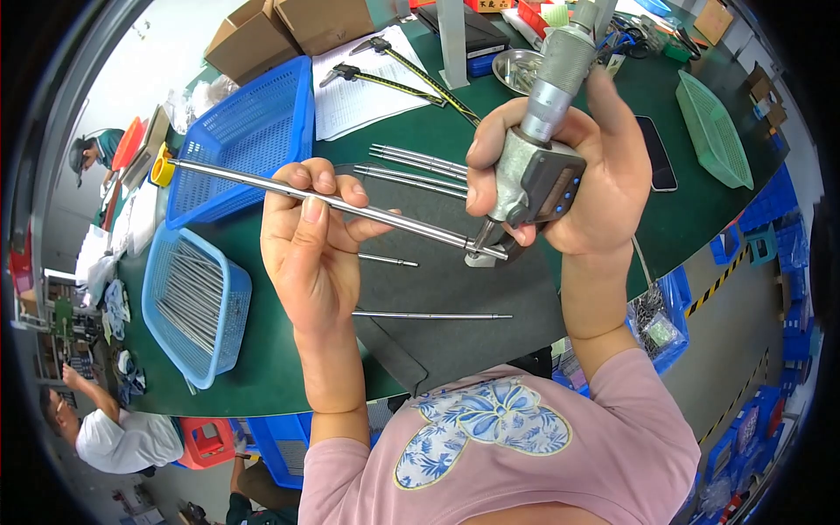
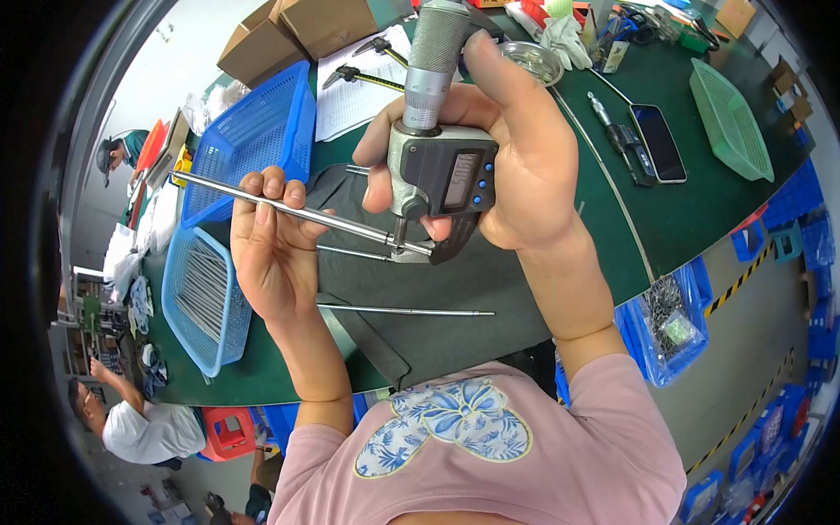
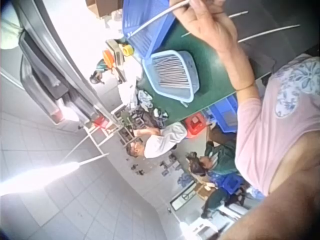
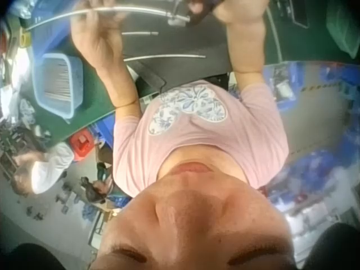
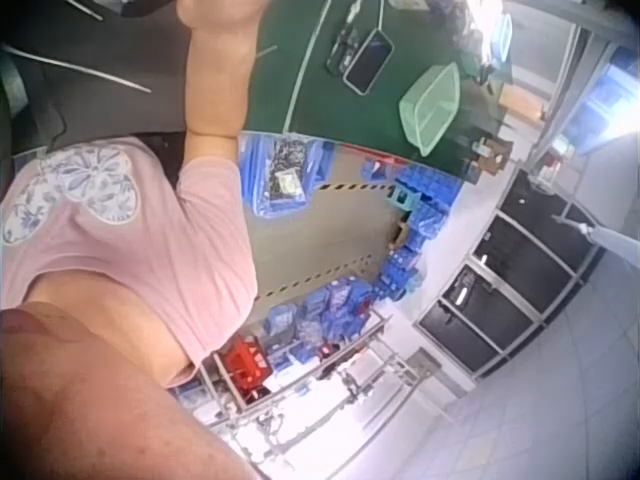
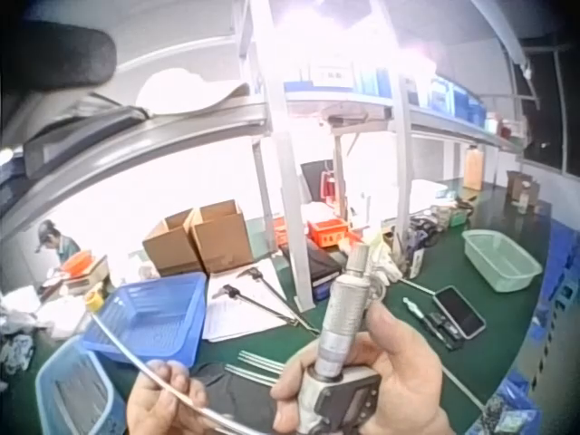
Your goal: Measure the diameter of metal rods using a digital micrometer at a workshop bench.
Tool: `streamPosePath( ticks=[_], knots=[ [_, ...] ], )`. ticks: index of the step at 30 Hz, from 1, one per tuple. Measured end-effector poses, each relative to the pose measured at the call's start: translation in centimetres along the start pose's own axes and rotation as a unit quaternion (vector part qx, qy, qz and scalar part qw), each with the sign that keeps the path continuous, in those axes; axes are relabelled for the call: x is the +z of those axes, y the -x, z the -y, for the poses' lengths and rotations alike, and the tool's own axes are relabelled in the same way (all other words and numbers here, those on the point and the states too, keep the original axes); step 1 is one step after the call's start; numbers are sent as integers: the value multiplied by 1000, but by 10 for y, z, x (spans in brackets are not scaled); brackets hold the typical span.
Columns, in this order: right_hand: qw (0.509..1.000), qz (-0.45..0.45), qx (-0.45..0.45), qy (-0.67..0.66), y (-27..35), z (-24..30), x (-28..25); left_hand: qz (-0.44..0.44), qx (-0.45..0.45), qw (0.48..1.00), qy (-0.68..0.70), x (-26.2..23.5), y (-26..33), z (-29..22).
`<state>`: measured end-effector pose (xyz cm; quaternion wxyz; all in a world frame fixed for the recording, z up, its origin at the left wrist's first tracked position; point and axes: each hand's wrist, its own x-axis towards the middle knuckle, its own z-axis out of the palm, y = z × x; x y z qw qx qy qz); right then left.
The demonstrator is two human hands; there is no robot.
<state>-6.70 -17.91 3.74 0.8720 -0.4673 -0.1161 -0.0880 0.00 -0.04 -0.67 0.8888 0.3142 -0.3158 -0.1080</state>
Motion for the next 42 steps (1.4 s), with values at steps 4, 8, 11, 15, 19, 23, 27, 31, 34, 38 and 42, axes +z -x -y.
streamPosePath(
  ticks=[4, 8, 11, 15, 19, 23, 27, 31, 34, 38, 42],
  knots=[
    [999, -37, -6, -34, -2, -1, 3, -3, -2, 1000, 3, -1, 1, -1],
    [999, 36, -2, -41, -2, -5, -5, -20, -9, 1000, -5, 1, 1, -2],
    [998, 54, -10, -34, -2, -5, -6, -29, -16, 999, -8, 3, 2, -3],
    [998, 37, -2, -44, -1, -5, -6, -35, -19, 999, -1, 4, 2, -2],
    [998, 47, 13, -46, -1, -5, -6, -33, -22, 999, 2, 3, 2, -3],
    [999, 38, 15, -7, -1, -5, -3, -38, -19, 999, -3, 3, 3, -4],
    [1000, 24, 13, -1, -1, -4, -3, -28, -17, 999, 5, 2, 2, -5],
    [999, 29, 6, -41, -1, -5, -3, -16, -10, 1000, 14, 3, 2, -7],
    [997, 29, -5, -78, -1, -7, -4, -11, -9, 1000, 17, 2, 2, -5],
    [998, 33, -2, -58, -2, -5, -4, -9, -10, 1000, 17, 2, 2, -5],
    [999, 36, -7, -38, -2, -6, -1, -12, -15, 1000, 19, 3, 3, -7]
  ],
)
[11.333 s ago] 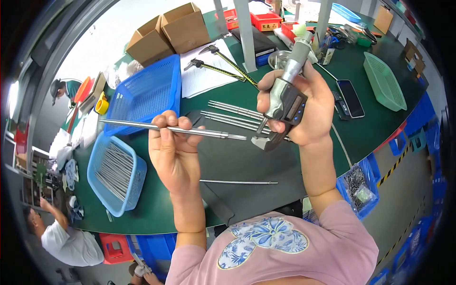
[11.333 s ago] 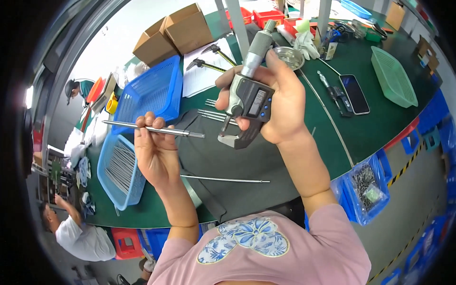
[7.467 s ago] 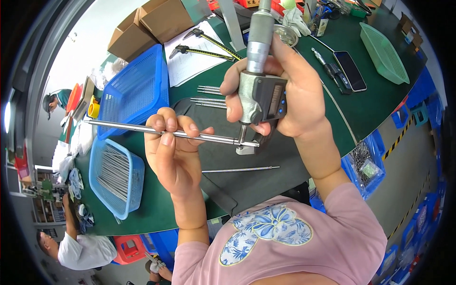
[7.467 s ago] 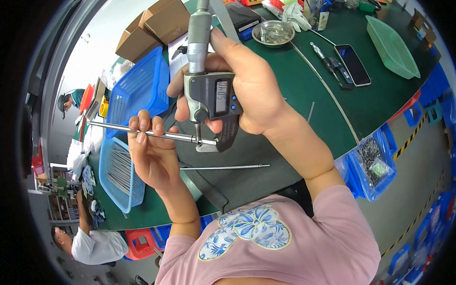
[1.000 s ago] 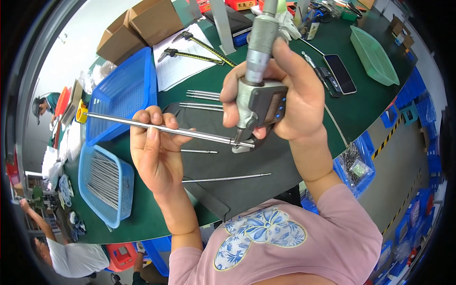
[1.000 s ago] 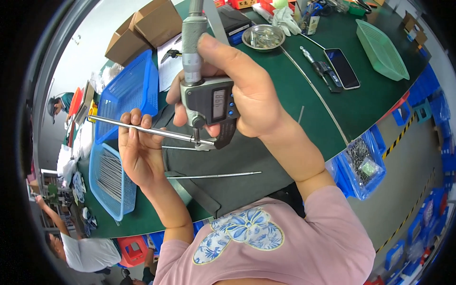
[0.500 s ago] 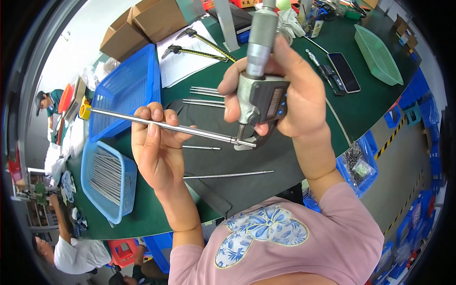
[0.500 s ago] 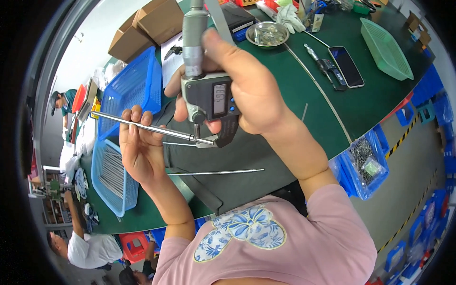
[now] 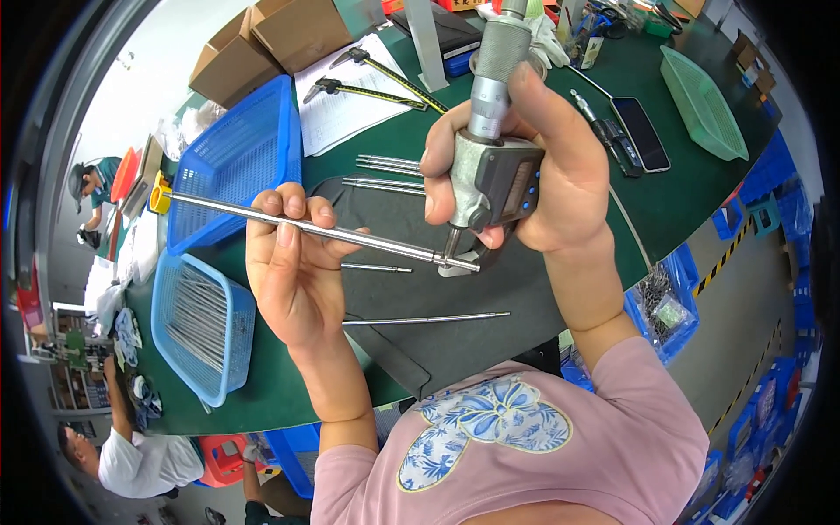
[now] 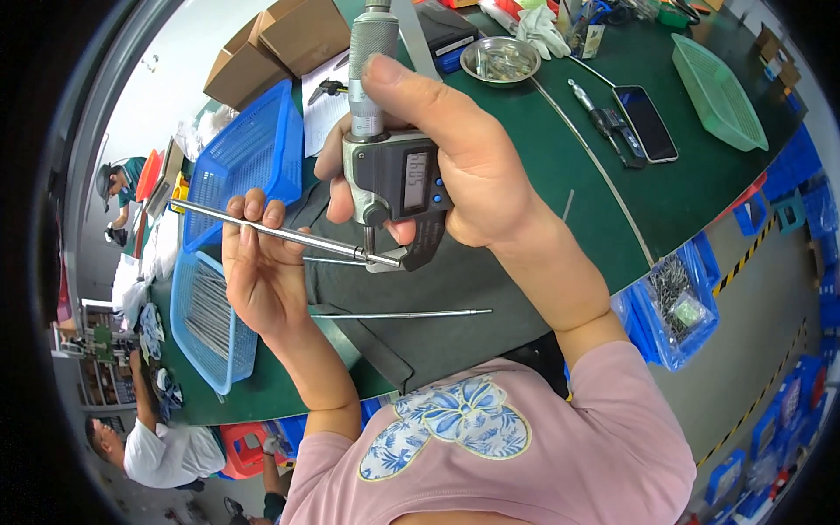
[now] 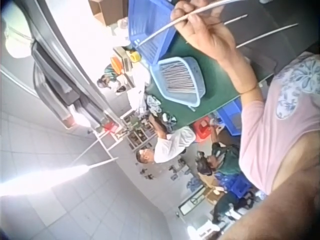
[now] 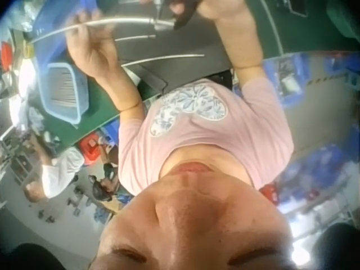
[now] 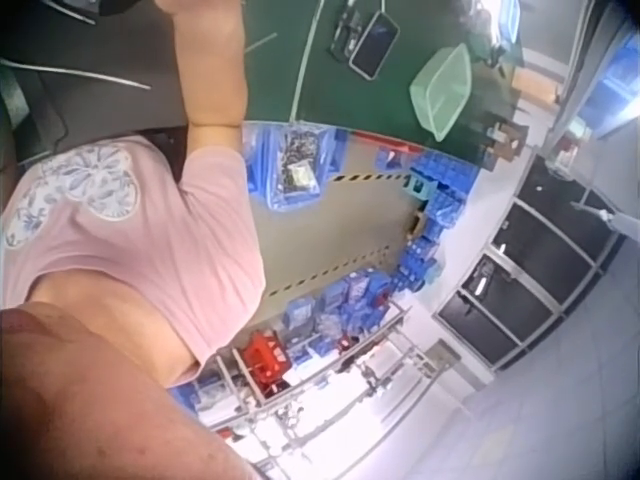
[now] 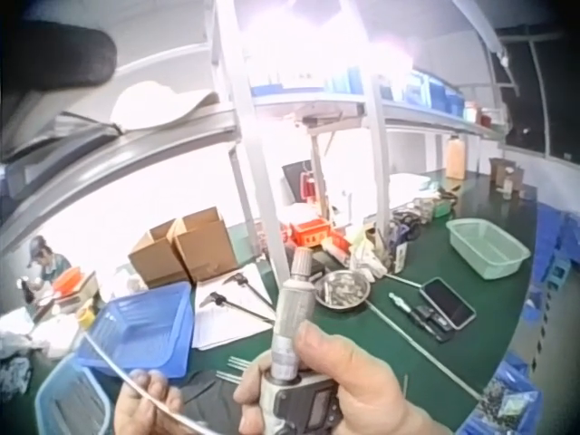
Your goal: Measure the diameter of metal rods using a digital micrometer at a workshop bench.
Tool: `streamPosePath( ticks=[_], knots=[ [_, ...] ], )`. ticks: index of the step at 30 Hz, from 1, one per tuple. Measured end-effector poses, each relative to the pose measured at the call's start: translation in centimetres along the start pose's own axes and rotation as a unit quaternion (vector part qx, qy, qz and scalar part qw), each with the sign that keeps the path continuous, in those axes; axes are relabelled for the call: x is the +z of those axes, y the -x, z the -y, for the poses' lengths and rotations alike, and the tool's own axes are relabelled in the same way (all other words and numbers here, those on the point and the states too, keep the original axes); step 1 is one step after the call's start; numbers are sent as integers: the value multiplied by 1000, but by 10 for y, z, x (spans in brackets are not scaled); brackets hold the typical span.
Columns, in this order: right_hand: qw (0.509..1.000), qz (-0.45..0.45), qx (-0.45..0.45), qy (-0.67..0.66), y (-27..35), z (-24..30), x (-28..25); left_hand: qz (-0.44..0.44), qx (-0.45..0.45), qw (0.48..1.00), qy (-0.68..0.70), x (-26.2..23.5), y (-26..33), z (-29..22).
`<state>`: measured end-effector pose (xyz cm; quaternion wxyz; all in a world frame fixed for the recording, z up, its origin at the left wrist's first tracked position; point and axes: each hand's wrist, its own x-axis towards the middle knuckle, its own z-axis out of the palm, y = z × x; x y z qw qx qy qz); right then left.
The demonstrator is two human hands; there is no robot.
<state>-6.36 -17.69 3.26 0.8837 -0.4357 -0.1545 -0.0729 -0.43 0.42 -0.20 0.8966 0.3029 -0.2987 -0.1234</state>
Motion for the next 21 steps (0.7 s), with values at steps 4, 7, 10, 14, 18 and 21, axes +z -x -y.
streamPosePath(
  ticks=[4, 7, 10, 14, 18, 21],
  knots=[
    [1000, -11, 6, 26, 1, 0, -2, -5, -4, 1000, 1, 0, 0, 1],
    [1000, -4, 12, 15, 1, -1, -1, -6, -6, 1000, 0, -1, 1, 1],
    [1000, 1, 23, 12, 1, 1, -1, -11, -3, 1000, -2, -1, 1, 0],
    [1000, 5, 16, 17, 3, 4, 1, -2, -7, 1000, 6, 2, 0, -1],
    [998, -57, 22, 17, 0, 2, 3, 3, -6, 1000, 16, 0, 0, -1],
    [998, -49, 29, -15, 0, 2, 1, 4, -6, 1000, 19, 0, 0, -2]
  ],
)
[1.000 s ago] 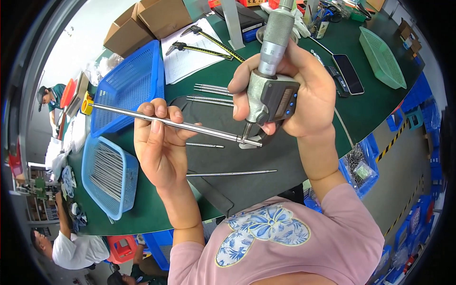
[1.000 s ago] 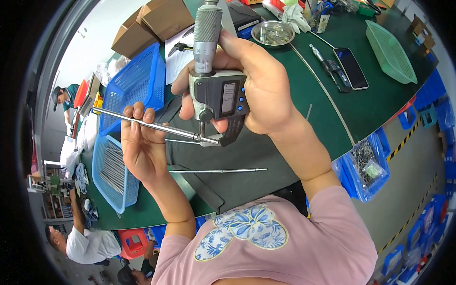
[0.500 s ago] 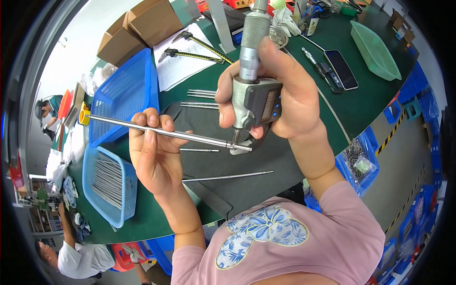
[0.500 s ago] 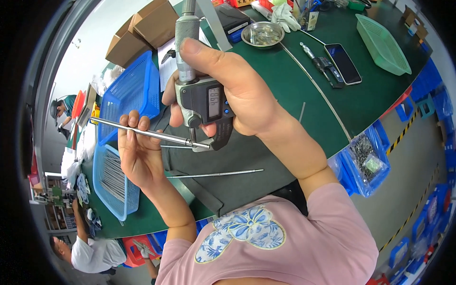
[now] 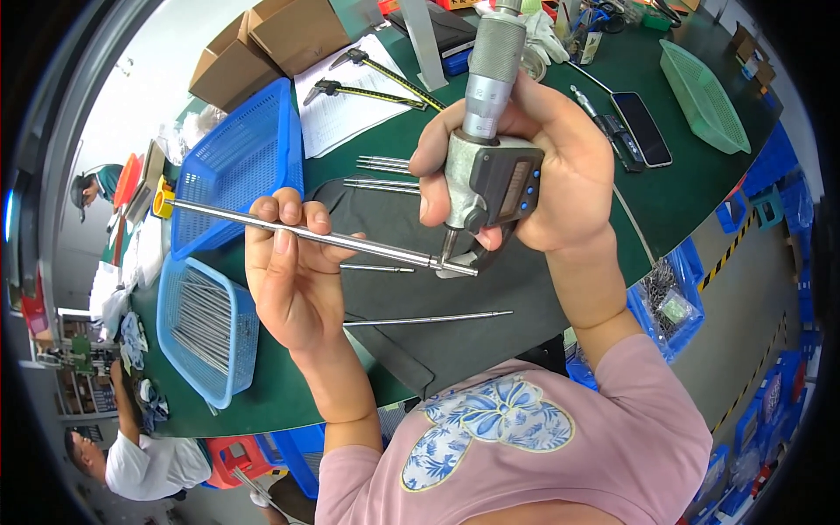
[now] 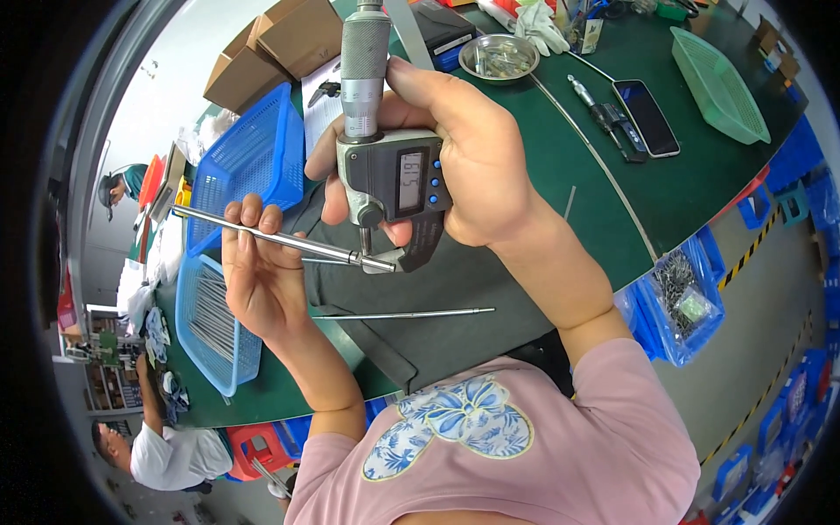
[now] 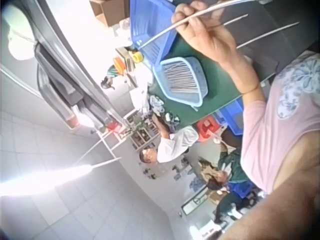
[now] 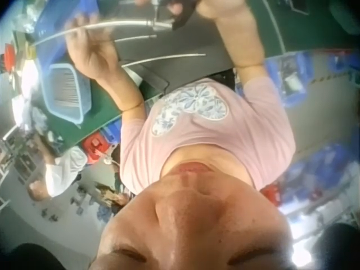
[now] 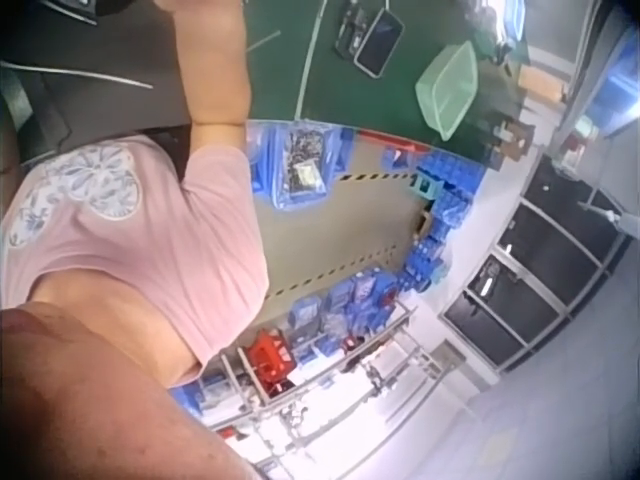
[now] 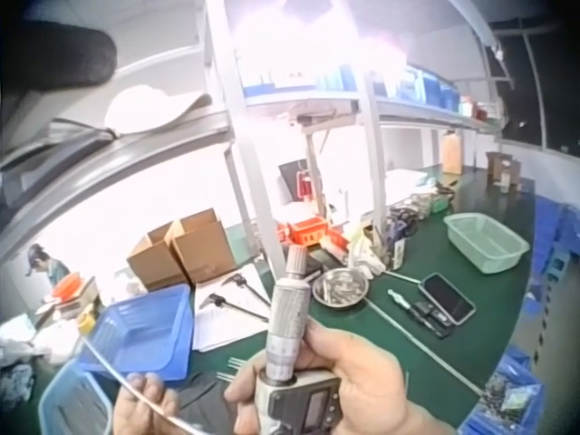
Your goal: Measure the diameter of metal rods using a digital micrometer at a workshop bench.
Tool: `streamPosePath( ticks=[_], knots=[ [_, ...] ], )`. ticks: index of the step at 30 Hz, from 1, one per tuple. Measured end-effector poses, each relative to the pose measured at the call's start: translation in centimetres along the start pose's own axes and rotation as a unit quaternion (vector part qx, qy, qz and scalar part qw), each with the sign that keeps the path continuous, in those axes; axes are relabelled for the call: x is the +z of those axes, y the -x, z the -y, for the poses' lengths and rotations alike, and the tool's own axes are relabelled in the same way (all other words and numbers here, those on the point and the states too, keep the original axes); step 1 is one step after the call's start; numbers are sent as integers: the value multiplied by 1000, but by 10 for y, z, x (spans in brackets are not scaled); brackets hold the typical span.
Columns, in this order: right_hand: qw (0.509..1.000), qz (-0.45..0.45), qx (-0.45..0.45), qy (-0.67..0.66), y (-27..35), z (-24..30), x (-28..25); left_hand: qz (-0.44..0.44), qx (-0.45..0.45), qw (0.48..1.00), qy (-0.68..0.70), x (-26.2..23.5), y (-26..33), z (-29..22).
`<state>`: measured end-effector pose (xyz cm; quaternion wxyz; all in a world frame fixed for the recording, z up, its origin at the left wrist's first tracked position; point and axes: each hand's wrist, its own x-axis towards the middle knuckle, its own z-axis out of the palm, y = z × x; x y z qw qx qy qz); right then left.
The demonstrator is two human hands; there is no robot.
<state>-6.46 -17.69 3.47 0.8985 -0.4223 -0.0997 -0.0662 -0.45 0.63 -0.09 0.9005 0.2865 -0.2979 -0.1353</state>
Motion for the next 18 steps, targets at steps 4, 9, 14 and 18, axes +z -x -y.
streamPosePath(
  ticks=[4, 9, 14, 18],
  knots=[
    [998, 58, -16, 1, 1, 0, -4, 2, 0, 1000, 2, 0, 0, 1],
    [998, 54, -23, 7, 1, -2, -2, -1, 0, 1000, -1, 0, 0, 2],
    [997, 69, -17, -5, 1, -2, -4, -2, 0, 1000, 0, 1, 1, 2],
    [998, 63, -10, -4, 0, -3, -3, -4, 0, 1000, 2, -1, 0, 1]
  ],
)
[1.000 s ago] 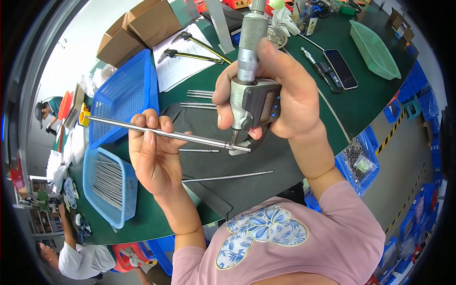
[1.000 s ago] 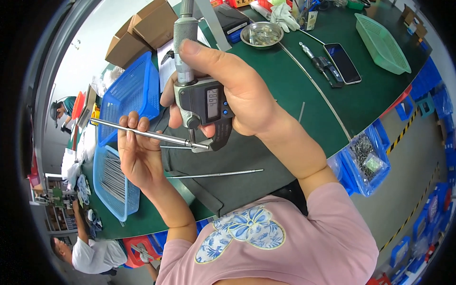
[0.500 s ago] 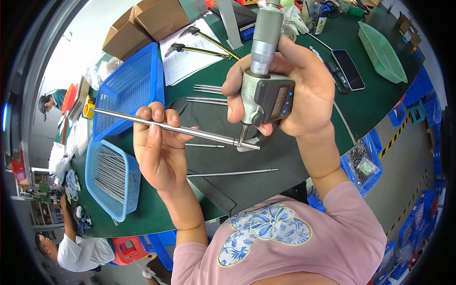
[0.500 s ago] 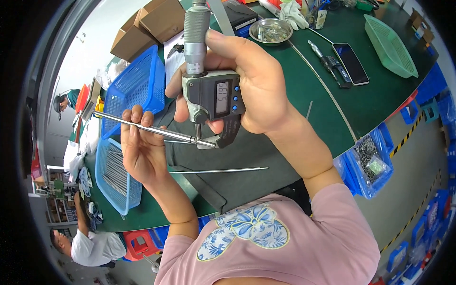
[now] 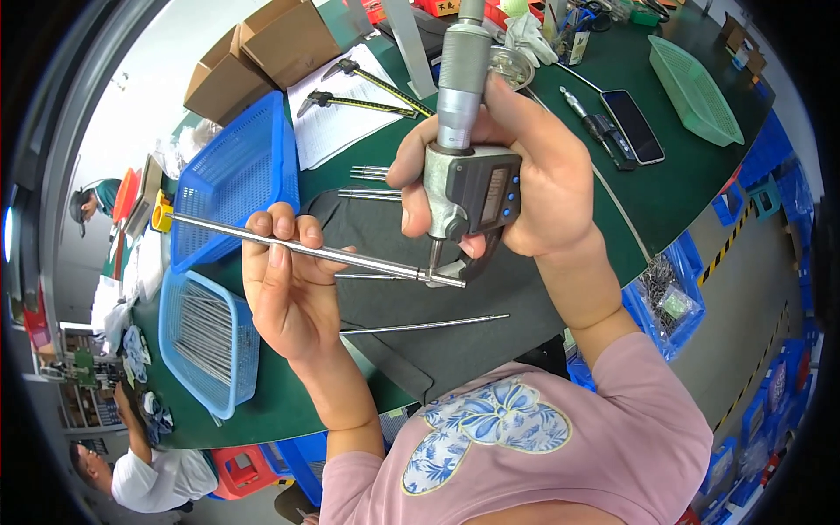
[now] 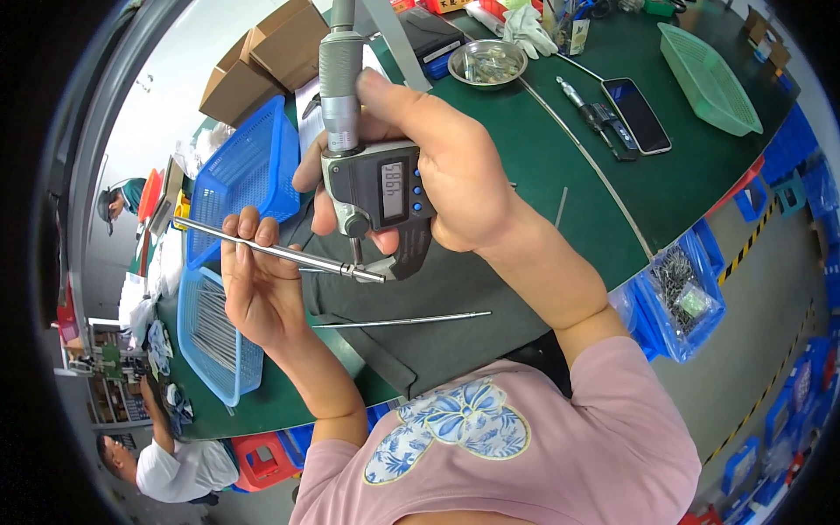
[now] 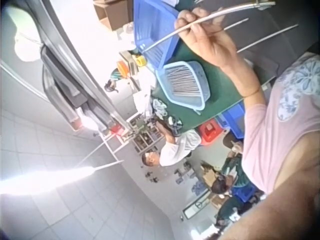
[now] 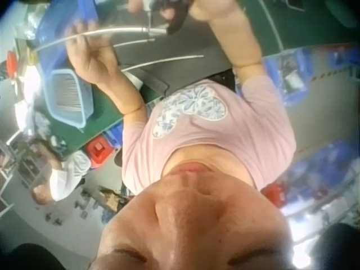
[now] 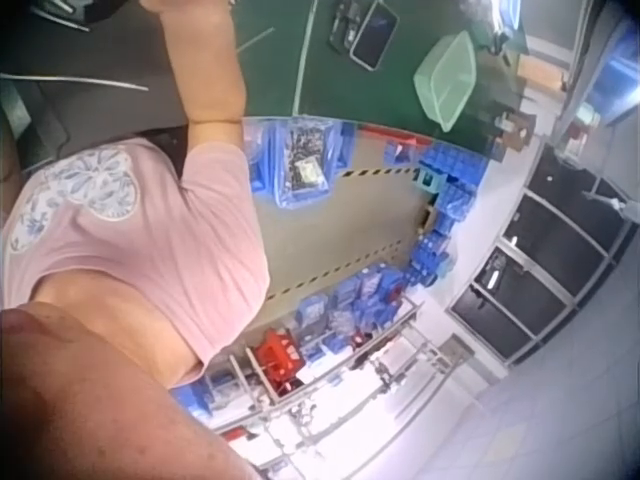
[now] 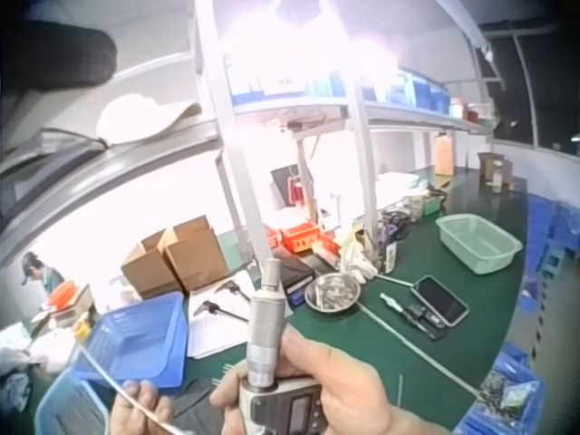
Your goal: Measure the diameter of metal rods using a digital micrometer at a workshop bench.
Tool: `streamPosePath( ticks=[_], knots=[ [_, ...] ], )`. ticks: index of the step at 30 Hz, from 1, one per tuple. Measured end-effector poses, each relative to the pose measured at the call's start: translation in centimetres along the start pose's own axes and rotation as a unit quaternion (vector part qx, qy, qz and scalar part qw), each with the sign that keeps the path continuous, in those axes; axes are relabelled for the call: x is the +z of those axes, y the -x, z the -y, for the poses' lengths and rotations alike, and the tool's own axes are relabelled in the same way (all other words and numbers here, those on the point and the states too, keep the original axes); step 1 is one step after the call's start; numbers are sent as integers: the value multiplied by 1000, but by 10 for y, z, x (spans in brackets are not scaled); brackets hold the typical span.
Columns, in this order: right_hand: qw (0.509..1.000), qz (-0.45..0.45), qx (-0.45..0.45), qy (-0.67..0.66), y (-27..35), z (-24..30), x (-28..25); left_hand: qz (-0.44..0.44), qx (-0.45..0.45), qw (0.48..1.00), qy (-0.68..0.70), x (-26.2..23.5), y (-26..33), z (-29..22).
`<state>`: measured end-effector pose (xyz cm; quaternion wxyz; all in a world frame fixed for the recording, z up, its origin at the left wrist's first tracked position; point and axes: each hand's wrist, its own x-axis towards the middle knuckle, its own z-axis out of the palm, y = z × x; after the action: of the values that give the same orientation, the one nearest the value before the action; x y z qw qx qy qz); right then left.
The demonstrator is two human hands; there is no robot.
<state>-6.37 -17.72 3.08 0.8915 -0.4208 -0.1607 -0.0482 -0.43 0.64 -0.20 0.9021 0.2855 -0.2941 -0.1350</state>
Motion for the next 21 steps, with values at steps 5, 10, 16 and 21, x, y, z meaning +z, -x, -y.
streamPosePath(
  ticks=[5, 10, 16, 21],
  knots=[
    [993, -49, -31, 103, 5, 5, 2, 21, 33, 998, 41, -1, -1, -8],
    [965, -17, -23, 259, 10, 10, 7, 44, 102, 992, 64, -4, 1, -13],
    [964, 13, -52, 262, 9, 2, 9, 41, 112, 991, 56, -1, 2, -15],
    [962, 13, -53, 268, 7, 4, 11, 26, 117, 992, 44, 0, 0, -13]
  ],
)
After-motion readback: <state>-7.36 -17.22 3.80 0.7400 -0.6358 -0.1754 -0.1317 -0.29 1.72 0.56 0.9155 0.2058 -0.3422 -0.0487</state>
